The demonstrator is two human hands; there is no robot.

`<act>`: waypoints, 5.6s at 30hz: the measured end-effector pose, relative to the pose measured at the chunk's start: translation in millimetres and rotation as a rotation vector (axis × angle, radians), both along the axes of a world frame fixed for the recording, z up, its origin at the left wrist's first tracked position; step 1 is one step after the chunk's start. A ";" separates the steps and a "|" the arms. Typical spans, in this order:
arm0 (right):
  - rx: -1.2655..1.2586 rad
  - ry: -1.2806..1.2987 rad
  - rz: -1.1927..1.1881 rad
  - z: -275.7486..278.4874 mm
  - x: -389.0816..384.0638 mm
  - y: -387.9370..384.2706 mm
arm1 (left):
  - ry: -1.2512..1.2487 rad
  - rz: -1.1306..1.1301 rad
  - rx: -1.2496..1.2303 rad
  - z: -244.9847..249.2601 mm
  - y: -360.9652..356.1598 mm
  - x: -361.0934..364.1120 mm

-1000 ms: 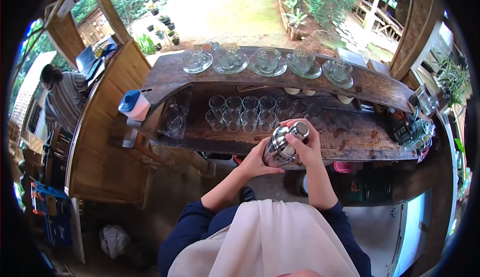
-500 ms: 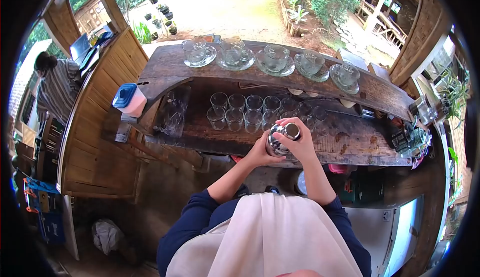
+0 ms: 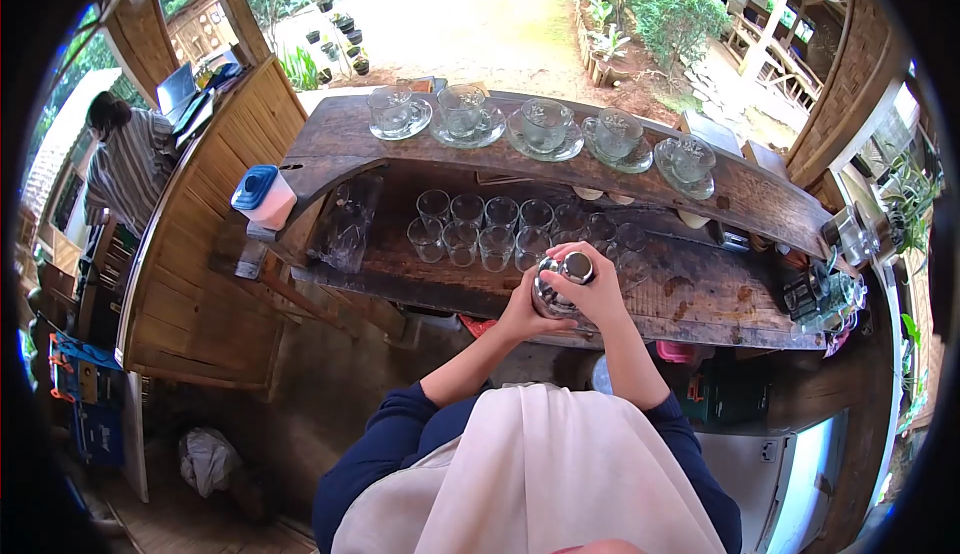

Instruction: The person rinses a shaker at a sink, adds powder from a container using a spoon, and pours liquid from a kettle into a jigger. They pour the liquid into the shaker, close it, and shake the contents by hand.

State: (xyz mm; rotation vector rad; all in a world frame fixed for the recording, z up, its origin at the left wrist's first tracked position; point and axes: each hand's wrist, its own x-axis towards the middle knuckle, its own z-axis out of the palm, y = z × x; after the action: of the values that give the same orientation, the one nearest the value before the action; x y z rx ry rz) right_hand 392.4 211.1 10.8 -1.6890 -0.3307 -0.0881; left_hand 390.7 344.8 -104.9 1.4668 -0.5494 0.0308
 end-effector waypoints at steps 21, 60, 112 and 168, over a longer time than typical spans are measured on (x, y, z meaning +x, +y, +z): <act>0.088 -0.105 0.054 -8.1 5.1 -2.6 | 0.043 0.148 -0.162 -27.5 -20.7 -7.4; -0.019 -0.093 0.117 2.5 12.5 -1.9 | -0.031 0.250 0.078 -10.6 -13.7 -9.8; -0.055 -0.178 -0.001 -4.5 16.9 -2.8 | -0.015 0.118 -0.063 -18.9 -17.3 -8.1; 0.003 -0.050 0.114 15.5 15.2 -14.7 | 0.137 0.100 -0.200 -21.8 -27.2 -11.3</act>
State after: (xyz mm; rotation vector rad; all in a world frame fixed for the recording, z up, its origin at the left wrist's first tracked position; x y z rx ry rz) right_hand 407.6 196.4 26.3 -1.6634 -0.4635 -0.0464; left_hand 379.5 317.5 -126.7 1.2890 -0.3509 0.0621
